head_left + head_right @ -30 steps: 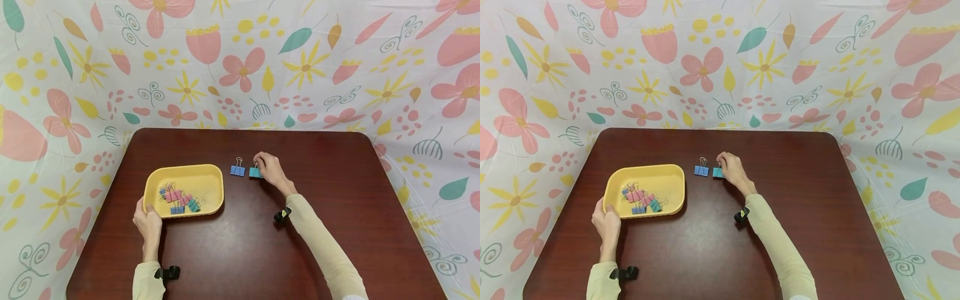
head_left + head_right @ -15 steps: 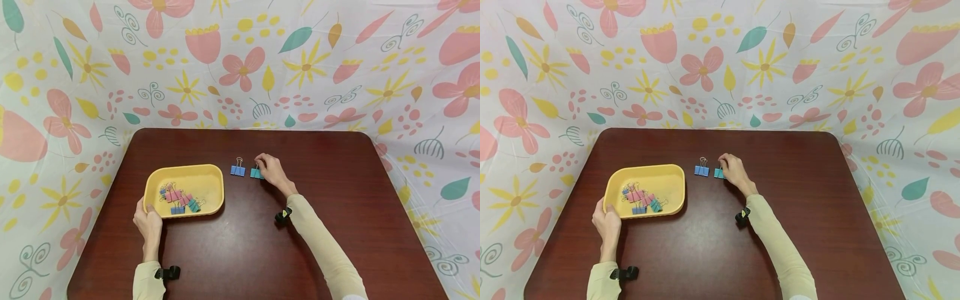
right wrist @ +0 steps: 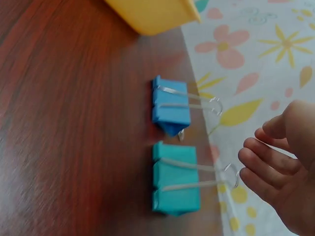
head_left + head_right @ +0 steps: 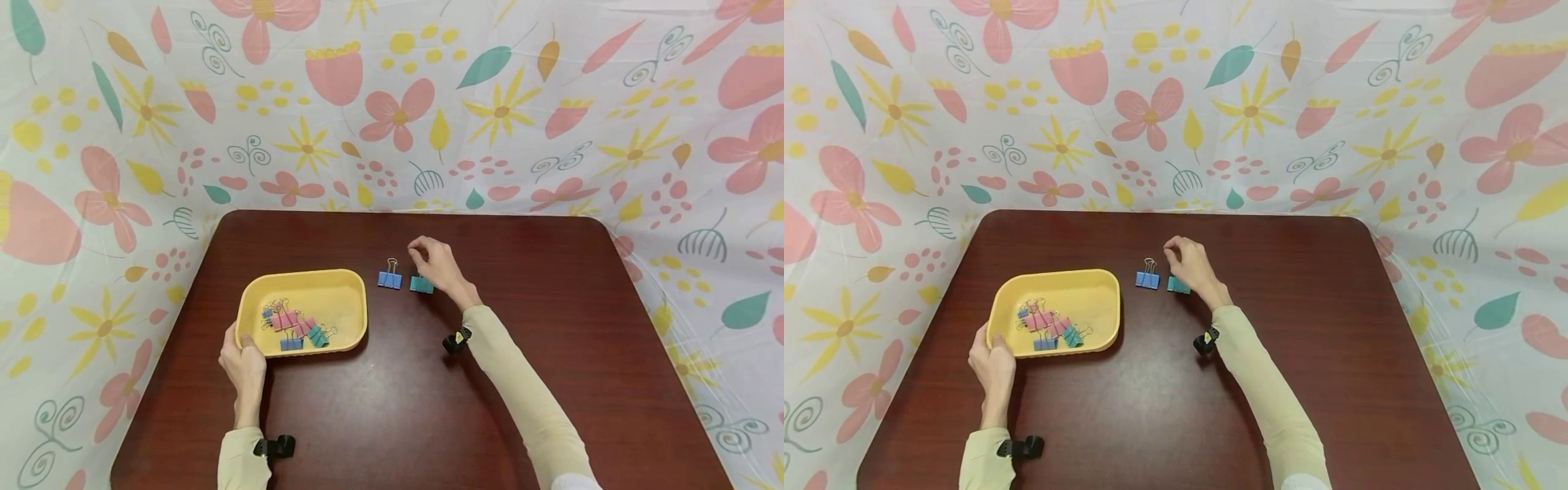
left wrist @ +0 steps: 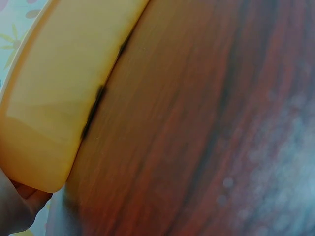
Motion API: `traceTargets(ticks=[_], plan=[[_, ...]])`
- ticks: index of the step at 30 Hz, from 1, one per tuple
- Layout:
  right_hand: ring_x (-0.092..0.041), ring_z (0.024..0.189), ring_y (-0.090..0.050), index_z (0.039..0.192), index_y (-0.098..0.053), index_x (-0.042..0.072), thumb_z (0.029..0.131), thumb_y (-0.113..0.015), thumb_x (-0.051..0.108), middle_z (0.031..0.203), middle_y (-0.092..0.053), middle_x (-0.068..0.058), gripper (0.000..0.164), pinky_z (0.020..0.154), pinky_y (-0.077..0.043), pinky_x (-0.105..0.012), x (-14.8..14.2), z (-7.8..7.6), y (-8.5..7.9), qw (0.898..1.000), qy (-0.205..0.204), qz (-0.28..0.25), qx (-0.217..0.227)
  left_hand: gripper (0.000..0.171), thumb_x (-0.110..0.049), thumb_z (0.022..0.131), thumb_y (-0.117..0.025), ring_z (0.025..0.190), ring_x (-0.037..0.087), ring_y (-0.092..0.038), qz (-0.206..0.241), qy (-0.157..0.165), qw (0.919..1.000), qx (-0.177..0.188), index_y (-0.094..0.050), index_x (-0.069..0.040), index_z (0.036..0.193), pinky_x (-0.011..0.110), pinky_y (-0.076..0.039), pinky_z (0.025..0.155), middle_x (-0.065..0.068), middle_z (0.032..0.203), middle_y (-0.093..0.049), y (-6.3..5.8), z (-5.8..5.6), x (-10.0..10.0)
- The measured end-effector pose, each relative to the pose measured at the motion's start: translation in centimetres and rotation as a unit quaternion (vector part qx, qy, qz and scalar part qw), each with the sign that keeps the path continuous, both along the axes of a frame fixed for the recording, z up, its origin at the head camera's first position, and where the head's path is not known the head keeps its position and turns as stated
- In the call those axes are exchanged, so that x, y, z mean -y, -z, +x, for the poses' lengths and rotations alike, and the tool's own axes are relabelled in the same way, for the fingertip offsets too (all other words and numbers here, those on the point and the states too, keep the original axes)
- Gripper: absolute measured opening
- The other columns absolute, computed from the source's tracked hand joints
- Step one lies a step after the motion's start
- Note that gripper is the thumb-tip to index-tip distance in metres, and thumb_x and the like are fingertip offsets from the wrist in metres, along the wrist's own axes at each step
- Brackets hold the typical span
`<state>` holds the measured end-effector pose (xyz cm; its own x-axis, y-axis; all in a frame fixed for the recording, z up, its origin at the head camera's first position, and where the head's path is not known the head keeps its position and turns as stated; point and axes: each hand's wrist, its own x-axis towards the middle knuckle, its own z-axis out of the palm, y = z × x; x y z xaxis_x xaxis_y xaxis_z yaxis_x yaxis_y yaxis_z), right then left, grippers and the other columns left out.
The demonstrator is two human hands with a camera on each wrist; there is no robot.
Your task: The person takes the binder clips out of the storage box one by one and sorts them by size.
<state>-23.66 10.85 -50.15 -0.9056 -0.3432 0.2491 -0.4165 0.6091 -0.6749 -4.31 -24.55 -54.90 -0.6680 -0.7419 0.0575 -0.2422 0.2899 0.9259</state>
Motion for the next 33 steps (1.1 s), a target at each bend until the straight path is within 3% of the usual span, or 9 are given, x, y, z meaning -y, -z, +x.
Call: traceTargets(ticks=[3,7,15,24,33], plan=[[-0.028,0.098,-0.068,0.112,-0.071,0.003,0.101,-0.059,0.013,0.109,-0.072,-0.014,0.018,0.087,-0.056,-0.044,0.9,0.0,-0.7,1.0,-0.006,-0.007,-0.008,0.038,-0.005,0.1,-0.046,0.108,0.038,-0.063,0.0,-0.001,1.0,0.001,-0.063,0.0,0.133,0.038,-0.044,0.089,0.029,0.121,-0.068,0.0,0.0,0.0],[-0.027,0.097,-0.068,0.109,-0.071,0.005,0.1,-0.06,0.012,0.108,-0.072,-0.012,0.016,0.087,-0.056,-0.042,2.4,0.3,-1.7,0.999,-0.016,-0.014,-0.024,0.038,-0.005,0.1,-0.045,0.108,0.039,-0.063,-0.001,-0.001,1.0,0.0,-0.063,0.0,0.134,0.042,-0.044,0.09,0.029,0.122,-0.068,0.0,0.1,0.1],[-0.025,0.095,-0.067,0.11,-0.07,0.006,0.1,-0.06,0.012,0.106,-0.07,-0.01,0.015,0.087,-0.056,-0.043,5.4,0.8,-3.3,0.998,-0.044,-0.027,-0.018,0.038,-0.005,0.1,-0.045,0.108,0.039,-0.063,-0.002,-0.001,1.0,0.0,-0.062,0.001,0.134,0.04,-0.044,0.089,0.029,0.122,-0.068,0.1,-0.1,0.2],[-0.023,0.094,-0.068,0.111,-0.069,0.005,0.1,-0.06,0.011,0.105,-0.07,-0.01,0.016,0.086,-0.057,-0.038,8.6,1.2,-3.6,0.995,-0.089,-0.031,-0.011,0.038,-0.004,0.099,-0.045,0.105,0.04,-0.063,-0.01,-0.001,0.9999,-0.008,-0.063,0.001,0.132,0.043,-0.044,0.09,0.03,0.121,-0.068,0.1,-0.5,0.2],[-0.018,0.091,-0.068,0.11,-0.07,0.004,0.099,-0.061,0.01,0.101,-0.071,-0.008,0.015,0.083,-0.055,-0.026,12.3,2.2,-3.3,0.991,-0.132,-0.008,-0.013,0.038,-0.004,0.098,-0.046,0.108,0.041,-0.062,-0.007,-0.001,1.0,-0.006,-0.063,0.001,0.132,0.049,-0.044,0.094,0.029,0.122,-0.067,0.2,-0.3,0.2]])
